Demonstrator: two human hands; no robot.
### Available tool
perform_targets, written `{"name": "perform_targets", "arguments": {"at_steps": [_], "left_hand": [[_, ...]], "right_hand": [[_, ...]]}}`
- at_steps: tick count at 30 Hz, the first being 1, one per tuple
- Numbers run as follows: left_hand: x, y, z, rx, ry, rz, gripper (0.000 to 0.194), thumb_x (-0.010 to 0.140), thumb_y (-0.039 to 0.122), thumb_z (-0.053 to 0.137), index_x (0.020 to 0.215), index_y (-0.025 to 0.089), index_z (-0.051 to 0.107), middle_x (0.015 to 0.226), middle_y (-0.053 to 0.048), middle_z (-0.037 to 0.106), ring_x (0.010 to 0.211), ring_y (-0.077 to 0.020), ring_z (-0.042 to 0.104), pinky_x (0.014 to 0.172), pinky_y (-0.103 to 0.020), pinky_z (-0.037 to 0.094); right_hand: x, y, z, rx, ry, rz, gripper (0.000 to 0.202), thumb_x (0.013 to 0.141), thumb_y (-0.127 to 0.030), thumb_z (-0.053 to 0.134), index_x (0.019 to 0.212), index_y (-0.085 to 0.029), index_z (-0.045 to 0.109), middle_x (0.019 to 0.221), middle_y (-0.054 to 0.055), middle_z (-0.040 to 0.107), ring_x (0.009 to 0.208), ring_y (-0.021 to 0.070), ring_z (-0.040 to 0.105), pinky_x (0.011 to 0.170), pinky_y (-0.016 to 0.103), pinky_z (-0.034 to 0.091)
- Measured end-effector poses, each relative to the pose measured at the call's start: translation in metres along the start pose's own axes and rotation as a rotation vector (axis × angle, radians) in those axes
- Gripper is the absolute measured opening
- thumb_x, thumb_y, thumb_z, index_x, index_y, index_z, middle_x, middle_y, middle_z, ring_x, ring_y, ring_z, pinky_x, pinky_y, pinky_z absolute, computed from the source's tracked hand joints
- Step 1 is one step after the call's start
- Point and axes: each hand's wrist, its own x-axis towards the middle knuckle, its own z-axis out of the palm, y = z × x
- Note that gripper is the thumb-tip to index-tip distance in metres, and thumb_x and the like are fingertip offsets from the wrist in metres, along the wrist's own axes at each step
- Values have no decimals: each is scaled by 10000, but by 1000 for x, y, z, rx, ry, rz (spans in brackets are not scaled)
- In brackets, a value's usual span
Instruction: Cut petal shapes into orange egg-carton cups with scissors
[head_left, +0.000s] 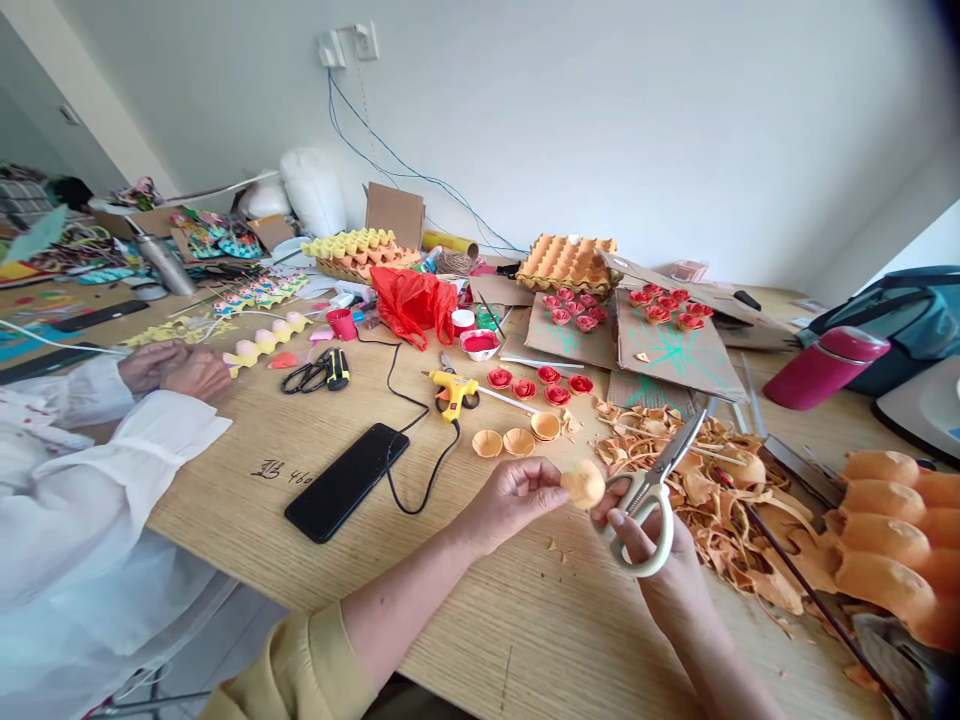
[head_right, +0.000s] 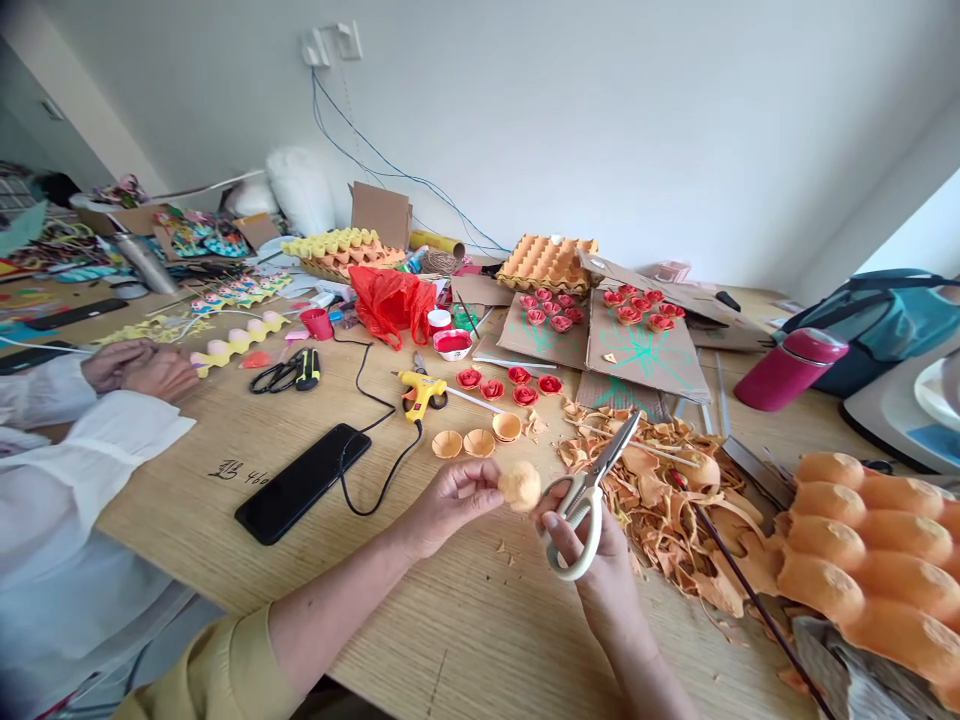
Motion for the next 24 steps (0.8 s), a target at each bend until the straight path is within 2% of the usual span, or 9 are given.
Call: {"name": "perform_targets", "arguments": {"at_steps": [3, 6, 8, 12, 16, 19, 24], "left_hand": [[3, 8, -17, 179, 137, 130, 237, 829, 370, 689, 759, 170, 582, 746, 19, 554, 741, -118, 536, 733, -246, 426], [4, 17, -39, 482, 336, 279, 158, 858, 301, 642, 773, 182, 581, 779, 6, 578, 738, -128, 541, 709, -251, 435], [-1, 22, -50, 705, 380, 334, 104, 852, 227, 630, 774, 190, 572, 793, 2, 593, 733, -134, 553, 708, -258, 441], [-22, 27, -60, 1144, 293, 396, 90, 870, 134, 574, 811, 202, 573, 876, -19, 632, 864, -171, 595, 807, -300, 442], [-42, 25, -63, 1467, 238, 323, 129, 848, 82, 564, 820, 206, 576, 835, -15, 653, 839, -196, 588, 765, -324, 411], [-49, 20, -65, 1589, 235, 234, 113, 856, 99, 566, 823, 205, 586, 845, -21, 667, 848, -208, 587, 770, -339, 390], [-55, 11, -65, 1692, 173, 128, 101, 908, 156, 528, 876, 208, 608, 909, -44, 674, 905, -231, 577, 800, -367, 363]], "right_hand": [[2, -2, 1, -66, -1, -47, 277, 839, -416, 744, 988, -235, 596, 844, 1, 625, 724, 150, 540, 622, 260, 431], [3, -4, 2, -99, -16, -61, 264, 851, -424, 725, 956, -231, 579, 802, -11, 593, 675, 136, 510, 584, 249, 415], [2, -4, 3, -114, -24, -66, 270, 856, -427, 714, 973, -234, 565, 796, -15, 585, 655, 133, 498, 564, 247, 407], [1, -3, 2, -256, -39, -129, 255, 887, -433, 659, 999, -237, 541, 808, -16, 571, 656, 140, 496, 577, 256, 413], [0, -5, -4, -626, -114, -263, 179, 949, -389, 554, 920, -213, 558, 819, 10, 582, 742, 168, 532, 666, 284, 421], [-1, -9, -6, -931, -221, -350, 243, 966, -329, 496, 755, -210, 500, 693, -7, 540, 639, 153, 486, 646, 294, 379], [-25, -17, -5, -1294, -330, -378, 242, 956, -328, 538, 747, -208, 516, 722, 17, 584, 657, 168, 541, 679, 310, 370]]}}
